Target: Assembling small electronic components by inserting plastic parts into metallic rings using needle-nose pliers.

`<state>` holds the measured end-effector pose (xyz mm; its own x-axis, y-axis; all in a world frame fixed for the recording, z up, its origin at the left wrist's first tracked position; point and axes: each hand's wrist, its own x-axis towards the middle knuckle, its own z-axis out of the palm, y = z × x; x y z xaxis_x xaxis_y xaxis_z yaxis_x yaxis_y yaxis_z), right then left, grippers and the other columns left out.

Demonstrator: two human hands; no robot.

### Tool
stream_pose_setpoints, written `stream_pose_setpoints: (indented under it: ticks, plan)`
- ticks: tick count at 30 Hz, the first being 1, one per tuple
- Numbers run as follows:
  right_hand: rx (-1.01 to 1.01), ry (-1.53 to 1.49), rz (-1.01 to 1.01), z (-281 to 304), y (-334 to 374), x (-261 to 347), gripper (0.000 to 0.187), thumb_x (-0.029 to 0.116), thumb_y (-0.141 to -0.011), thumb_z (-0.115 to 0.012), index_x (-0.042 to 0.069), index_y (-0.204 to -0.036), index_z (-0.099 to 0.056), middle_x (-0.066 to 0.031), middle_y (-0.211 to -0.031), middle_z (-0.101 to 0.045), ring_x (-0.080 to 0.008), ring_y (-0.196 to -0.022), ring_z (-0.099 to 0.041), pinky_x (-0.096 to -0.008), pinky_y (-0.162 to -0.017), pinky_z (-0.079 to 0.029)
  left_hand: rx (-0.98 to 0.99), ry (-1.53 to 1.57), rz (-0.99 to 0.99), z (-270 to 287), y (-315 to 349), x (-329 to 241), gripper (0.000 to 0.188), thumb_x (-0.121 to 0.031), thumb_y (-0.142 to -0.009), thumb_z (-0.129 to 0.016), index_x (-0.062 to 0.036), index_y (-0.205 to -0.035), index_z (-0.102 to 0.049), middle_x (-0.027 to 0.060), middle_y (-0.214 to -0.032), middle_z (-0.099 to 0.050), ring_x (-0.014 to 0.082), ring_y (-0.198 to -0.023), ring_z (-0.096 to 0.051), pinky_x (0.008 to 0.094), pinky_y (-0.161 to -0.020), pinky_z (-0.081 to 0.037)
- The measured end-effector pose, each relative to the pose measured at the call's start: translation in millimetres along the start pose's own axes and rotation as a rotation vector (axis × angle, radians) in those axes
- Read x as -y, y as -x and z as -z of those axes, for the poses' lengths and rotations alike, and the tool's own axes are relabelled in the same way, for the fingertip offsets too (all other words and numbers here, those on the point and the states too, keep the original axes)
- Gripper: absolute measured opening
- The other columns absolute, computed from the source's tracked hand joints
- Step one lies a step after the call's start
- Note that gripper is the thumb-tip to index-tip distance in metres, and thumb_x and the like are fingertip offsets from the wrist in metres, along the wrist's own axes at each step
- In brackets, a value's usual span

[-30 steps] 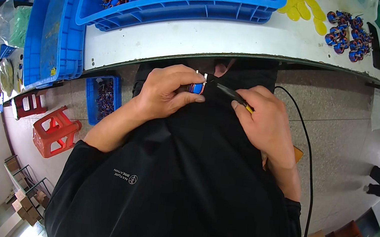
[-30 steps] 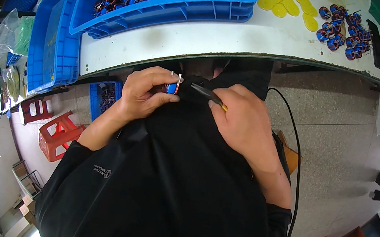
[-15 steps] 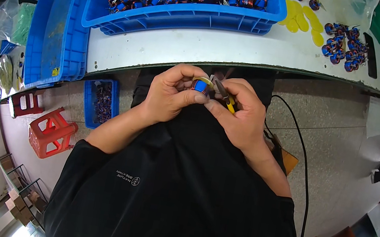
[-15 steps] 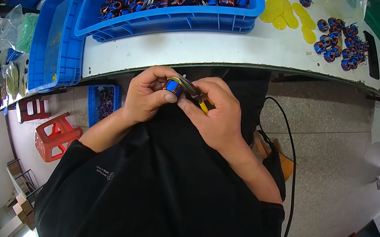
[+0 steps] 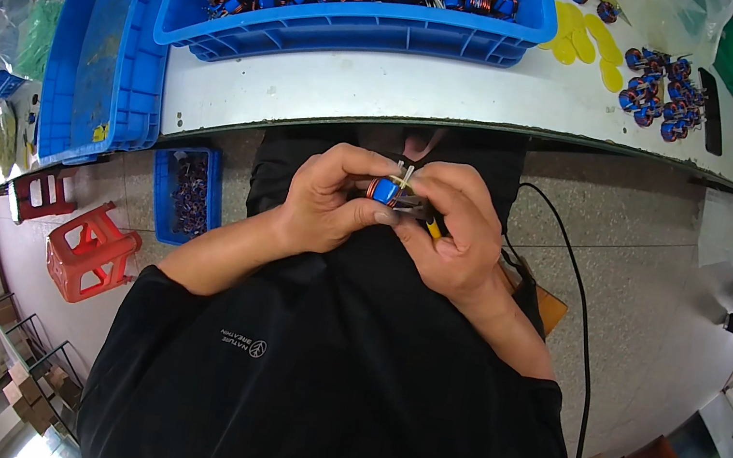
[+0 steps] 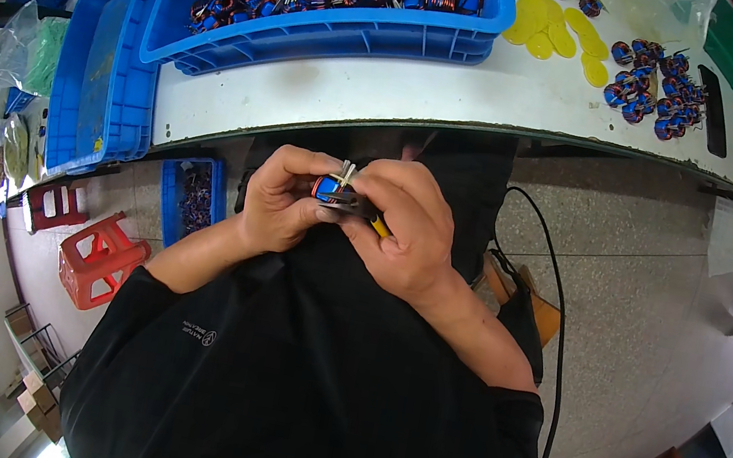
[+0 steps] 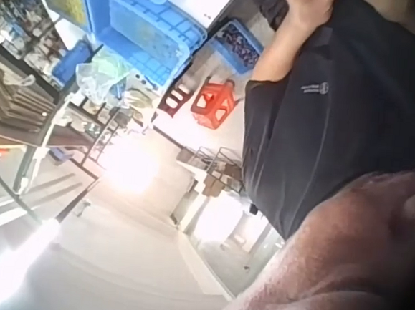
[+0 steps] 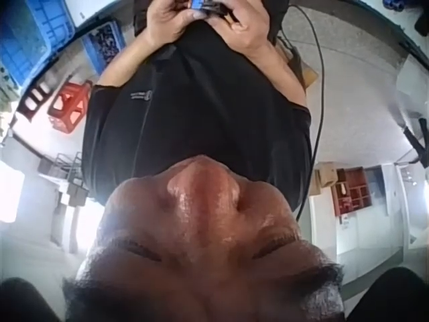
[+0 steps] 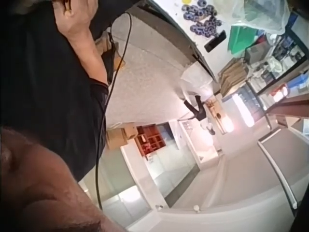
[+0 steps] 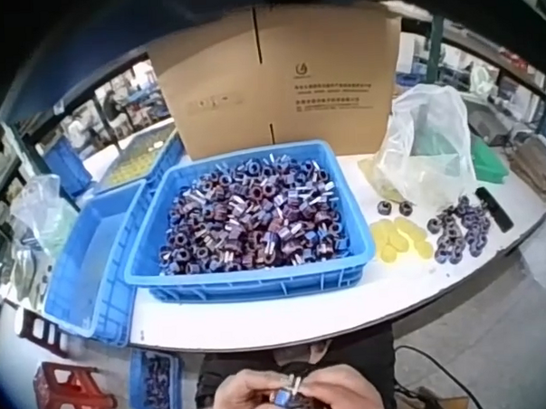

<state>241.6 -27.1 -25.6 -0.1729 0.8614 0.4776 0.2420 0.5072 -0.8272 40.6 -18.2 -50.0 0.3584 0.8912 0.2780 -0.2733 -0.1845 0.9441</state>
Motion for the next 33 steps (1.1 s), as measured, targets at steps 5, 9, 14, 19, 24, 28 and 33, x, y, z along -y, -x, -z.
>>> stream_pose_setpoints:
  ticks: [5, 9, 14, 19, 24, 28, 33]
  plan:
    - [-0.033, 0.081, 0.123, -1, -2, -4, 0.040, -0.004, -0.072, -0.082, 0.001, -0.110, -0.071, -0.0125, -0.109, -0.070, -0.0258, -0.089, -0.064, -0.0336, -0.081, -0.054, -0.005, -0.103, -0.124, -2, -6, 5, 0.045, -0.003, -0.091, -0.082, -0.0006, -0.131, -0.061, 0.0158, -0.124, -0.067, 0.0208, -0.101, -0.069, 0.0297, -0.089, -0.057]
    - [-0.050, 0.010, 0.055, -3, -1, -1, 0.041, -0.006, -0.070, -0.081, 0.001, -0.110, -0.071, -0.0118, -0.110, -0.070, -0.0260, -0.088, -0.064, -0.0341, -0.081, -0.054, -0.076, 0.097, 0.065, -3, 0, 4, 0.048, -0.005, -0.088, -0.084, -0.0021, -0.131, -0.063, 0.0146, -0.123, -0.066, 0.0214, -0.100, -0.067, 0.0317, -0.088, -0.056]
    - [-0.047, -0.168, -0.080, -3, 2, 1, 0.043, -0.006, -0.069, -0.081, 0.001, -0.110, -0.071, -0.0111, -0.108, -0.070, -0.0260, -0.089, -0.064, -0.0346, -0.082, -0.054, 0.061, -0.282, -0.101, 8, -8, -2, 0.046, -0.005, -0.089, -0.083, -0.0019, -0.130, -0.063, 0.0130, -0.120, -0.066, 0.0208, -0.098, -0.067, 0.0309, -0.085, -0.056]
    - [-0.011, -0.141, -0.065, 0, 2, 2, 0.044, -0.007, -0.068, -0.081, 0.001, -0.111, -0.071, -0.0109, -0.107, -0.070, -0.0261, -0.089, -0.064, -0.0343, -0.083, -0.054, 0.138, -0.304, -0.123, 9, -6, -2, 0.046, -0.003, -0.094, -0.078, -0.0010, -0.135, -0.058, 0.0126, -0.120, -0.066, 0.0184, -0.097, -0.066, 0.0283, -0.083, -0.055]
    - [-0.012, 0.093, 0.118, 0, -1, -5, 0.041, -0.006, -0.073, -0.079, 0.001, -0.113, -0.072, -0.0110, -0.108, -0.071, -0.0265, -0.090, -0.064, -0.0353, -0.082, -0.054, -0.019, 0.195, 0.220, -8, 2, -5, 0.043, -0.002, -0.102, -0.069, -0.0003, -0.141, -0.052, 0.0136, -0.120, -0.066, 0.0182, -0.096, -0.067, 0.0267, -0.082, -0.056]
    - [0.012, 0.104, -0.025, 11, -1, 0, 0.036, -0.002, -0.079, -0.077, 0.001, -0.115, -0.072, -0.0106, -0.108, -0.071, -0.0268, -0.089, -0.064, -0.0361, -0.082, -0.053, -0.109, 0.364, 0.351, -3, -9, -11, 0.040, -0.003, -0.107, -0.059, -0.0005, -0.145, -0.047, 0.0145, -0.119, -0.065, 0.0182, -0.093, -0.068, 0.0254, -0.082, -0.057]
    - [0.084, 0.351, -0.118, 20, -3, -13, 0.033, 0.002, -0.083, -0.076, 0.002, -0.115, -0.073, -0.0097, -0.106, -0.070, -0.0272, -0.089, -0.064, -0.0366, -0.082, -0.052, -0.069, 0.413, 0.382, -3, -10, -15, 0.035, -0.009, -0.110, -0.055, 0.0003, -0.143, -0.049, 0.0172, -0.117, -0.065, 0.0200, -0.091, -0.067, 0.0268, -0.075, -0.059]
